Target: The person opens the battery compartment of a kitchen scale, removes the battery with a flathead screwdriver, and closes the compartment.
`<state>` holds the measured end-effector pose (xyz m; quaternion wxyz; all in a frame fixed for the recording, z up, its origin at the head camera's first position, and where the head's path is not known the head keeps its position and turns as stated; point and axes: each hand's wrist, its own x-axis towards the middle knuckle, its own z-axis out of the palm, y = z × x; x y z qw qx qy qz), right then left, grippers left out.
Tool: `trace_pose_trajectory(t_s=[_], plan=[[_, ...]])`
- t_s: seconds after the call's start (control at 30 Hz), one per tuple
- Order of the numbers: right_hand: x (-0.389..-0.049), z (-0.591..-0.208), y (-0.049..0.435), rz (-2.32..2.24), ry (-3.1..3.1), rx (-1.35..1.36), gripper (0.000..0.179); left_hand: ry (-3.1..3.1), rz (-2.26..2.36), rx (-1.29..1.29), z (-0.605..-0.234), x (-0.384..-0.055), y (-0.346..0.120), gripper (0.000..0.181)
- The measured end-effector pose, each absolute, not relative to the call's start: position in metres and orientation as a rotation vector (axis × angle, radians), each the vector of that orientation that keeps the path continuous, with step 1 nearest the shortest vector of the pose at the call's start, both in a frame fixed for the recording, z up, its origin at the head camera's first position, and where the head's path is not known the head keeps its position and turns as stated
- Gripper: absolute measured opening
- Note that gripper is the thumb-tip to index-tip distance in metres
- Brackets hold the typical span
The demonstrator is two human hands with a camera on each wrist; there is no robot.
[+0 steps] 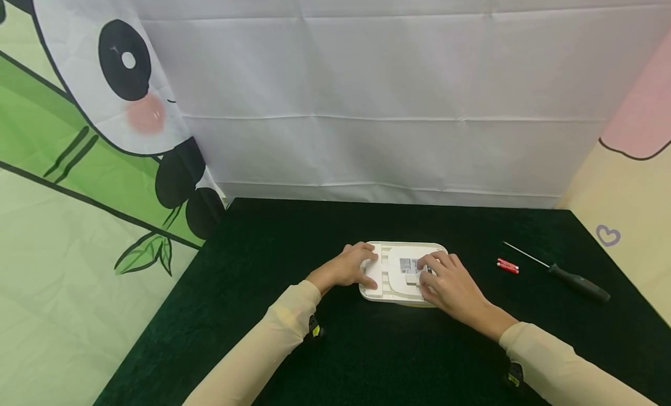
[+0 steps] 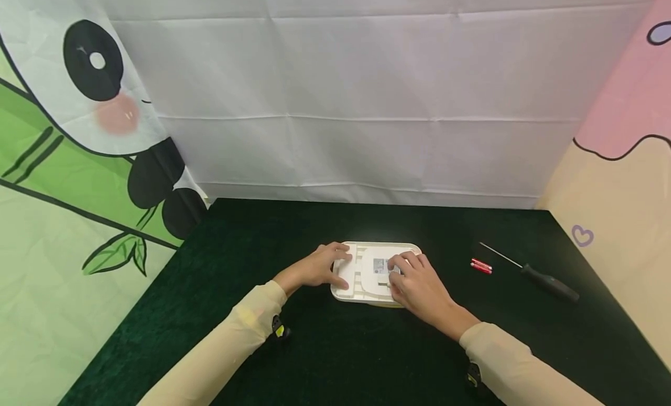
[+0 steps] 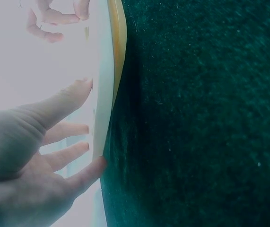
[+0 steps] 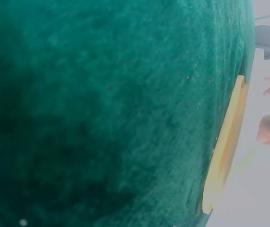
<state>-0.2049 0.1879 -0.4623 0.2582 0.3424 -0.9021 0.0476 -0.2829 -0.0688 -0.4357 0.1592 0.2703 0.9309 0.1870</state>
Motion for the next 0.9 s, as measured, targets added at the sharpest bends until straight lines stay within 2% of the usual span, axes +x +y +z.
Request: trace_pose_trajectory(t_s=[0.43, 0.6, 0.7, 0.9], plan=[[-0.205, -0.456, 0.194, 0.092, -2.545, 0.943, 0.006, 2.665, 0.530, 0.783, -0.435, -0.282, -0.069, 0.065], [-0.206, -0.458, 0.193, 0.177, -2.607, 0.856, 0.008, 2.660, 0.531, 0.774, -0.435, -0.282, -0.070, 0.066], [-0.208, -0.460, 0.193, 0.256, -2.663, 0.740, 0.020, 2.659, 0.527, 0.778, -0.435, -0.282, -0.071, 0.066], [-0.214, -0.460, 0.198, 0.252, -2.772, 0.571, 0.061, 2.663, 0.523, 0.781, -0.433, -0.281, -0.071, 0.066]])
